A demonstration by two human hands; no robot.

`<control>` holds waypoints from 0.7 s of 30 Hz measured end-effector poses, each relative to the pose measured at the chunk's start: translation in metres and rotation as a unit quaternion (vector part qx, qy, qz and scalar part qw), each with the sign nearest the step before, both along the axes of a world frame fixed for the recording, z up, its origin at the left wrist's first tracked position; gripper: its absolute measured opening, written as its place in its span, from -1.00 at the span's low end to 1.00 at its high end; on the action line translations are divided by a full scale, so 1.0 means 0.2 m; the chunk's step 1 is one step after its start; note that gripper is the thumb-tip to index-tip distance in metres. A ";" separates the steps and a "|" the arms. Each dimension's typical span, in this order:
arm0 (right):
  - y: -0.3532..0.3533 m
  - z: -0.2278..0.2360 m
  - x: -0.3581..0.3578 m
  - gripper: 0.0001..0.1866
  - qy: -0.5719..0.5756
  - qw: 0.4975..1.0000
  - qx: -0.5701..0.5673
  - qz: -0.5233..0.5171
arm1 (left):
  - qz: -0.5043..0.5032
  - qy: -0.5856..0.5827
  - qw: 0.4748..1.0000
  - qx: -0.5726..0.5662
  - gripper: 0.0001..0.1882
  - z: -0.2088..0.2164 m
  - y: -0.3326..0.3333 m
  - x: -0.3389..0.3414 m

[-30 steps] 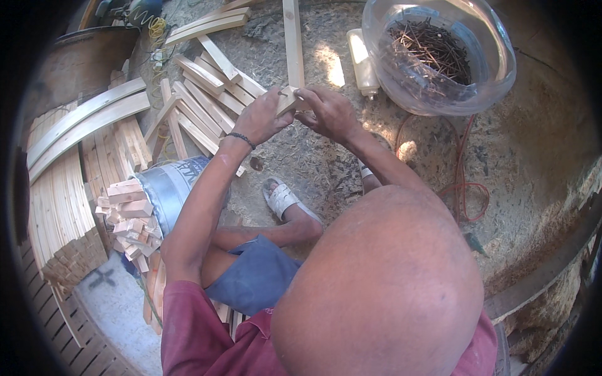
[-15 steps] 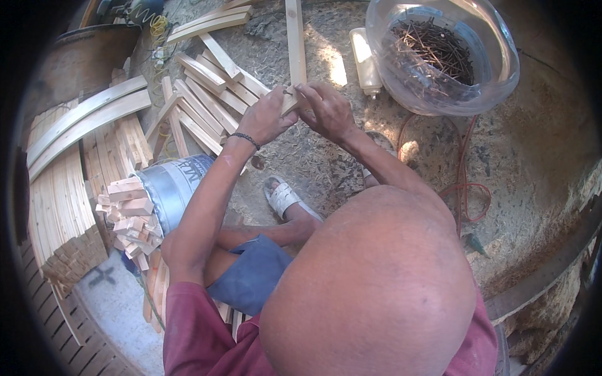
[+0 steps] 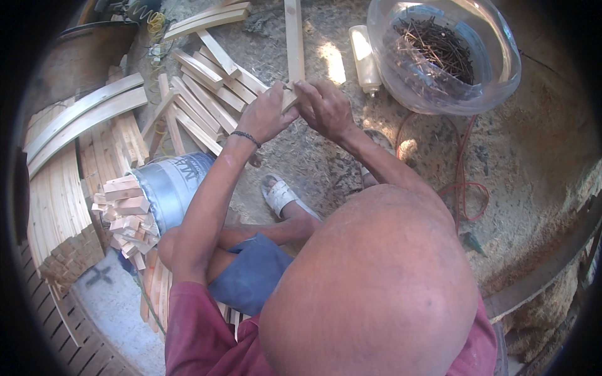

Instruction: The person applies glue to wood pieces, aligns them into a rectangular frame, and secures the joints using a hammer and nails.

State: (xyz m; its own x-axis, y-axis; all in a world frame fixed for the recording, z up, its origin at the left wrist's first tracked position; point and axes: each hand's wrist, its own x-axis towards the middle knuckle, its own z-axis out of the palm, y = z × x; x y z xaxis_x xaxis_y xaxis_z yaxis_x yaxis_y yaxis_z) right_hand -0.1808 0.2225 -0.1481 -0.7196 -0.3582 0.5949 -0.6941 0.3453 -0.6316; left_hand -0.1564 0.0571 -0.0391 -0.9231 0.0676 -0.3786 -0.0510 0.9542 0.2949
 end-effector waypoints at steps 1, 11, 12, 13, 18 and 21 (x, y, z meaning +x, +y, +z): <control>0.00 0.01 0.00 -0.40 0.002 1.000 -0.003 -0.002 | 0.003 -0.004 1.000 0.001 -0.45 0.01 0.01 -0.01; 0.02 0.03 -0.01 -0.41 -0.013 1.000 0.007 -0.013 | -0.008 -0.012 1.000 -0.002 -0.41 0.03 0.03 -0.05; 0.02 0.03 -0.02 -0.42 -0.008 1.000 0.009 -0.014 | -0.006 -0.014 1.000 -0.005 -0.40 0.03 0.02 -0.05; 0.02 0.03 -0.02 -0.42 -0.005 1.000 0.011 -0.015 | -0.004 -0.017 1.000 -0.008 -0.39 0.03 0.02 -0.05; 0.02 0.02 -0.02 -0.44 -0.007 1.000 0.012 -0.011 | 0.019 -0.024 1.000 -0.006 -0.43 0.04 0.03 -0.03; 0.02 0.01 -0.02 -0.44 -0.011 1.000 0.014 -0.009 | 0.034 -0.028 0.999 -0.006 -0.46 0.06 0.04 -0.03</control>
